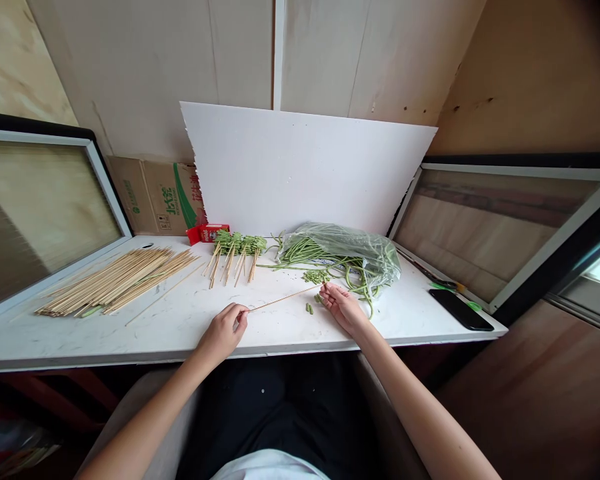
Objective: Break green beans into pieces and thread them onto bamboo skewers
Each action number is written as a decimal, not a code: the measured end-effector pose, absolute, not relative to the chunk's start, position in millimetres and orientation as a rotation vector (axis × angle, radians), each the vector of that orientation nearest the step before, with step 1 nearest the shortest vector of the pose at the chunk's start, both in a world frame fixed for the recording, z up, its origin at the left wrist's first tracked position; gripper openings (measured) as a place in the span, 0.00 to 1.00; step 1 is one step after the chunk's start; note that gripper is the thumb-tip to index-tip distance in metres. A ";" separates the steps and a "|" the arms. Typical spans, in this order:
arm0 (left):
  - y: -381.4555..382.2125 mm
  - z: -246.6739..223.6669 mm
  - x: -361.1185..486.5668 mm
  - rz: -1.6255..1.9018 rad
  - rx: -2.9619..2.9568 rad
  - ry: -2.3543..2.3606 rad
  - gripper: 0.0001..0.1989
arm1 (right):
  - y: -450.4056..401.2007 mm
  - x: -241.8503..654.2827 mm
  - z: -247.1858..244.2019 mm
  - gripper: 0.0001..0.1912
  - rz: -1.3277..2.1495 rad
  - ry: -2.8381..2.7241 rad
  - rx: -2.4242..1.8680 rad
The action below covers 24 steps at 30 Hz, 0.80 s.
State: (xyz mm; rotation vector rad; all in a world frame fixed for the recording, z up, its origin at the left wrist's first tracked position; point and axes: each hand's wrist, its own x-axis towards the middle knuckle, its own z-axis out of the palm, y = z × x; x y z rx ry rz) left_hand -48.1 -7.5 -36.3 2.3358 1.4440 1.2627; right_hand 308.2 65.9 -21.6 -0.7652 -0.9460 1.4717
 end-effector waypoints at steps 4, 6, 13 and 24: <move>-6.8 -37.9 -48.2 1.240 2.334 1.462 0.08 | 66.3 308.8 -22.1 0.15 1.469 -0.965 -0.763; -6.9 -37.8 -48.0 1.237 2.332 1.468 0.08 | 65.9 308.8 -21.7 0.15 1.472 -0.957 -0.766; -8.2 -36.4 -47.6 1.248 2.332 1.469 0.08 | 65.6 308.1 -21.2 0.15 1.473 -0.954 -0.773; -6.1 -38.0 -47.3 1.249 2.341 1.460 0.08 | 60.8 308.0 -15.4 0.18 1.437 -0.963 -0.814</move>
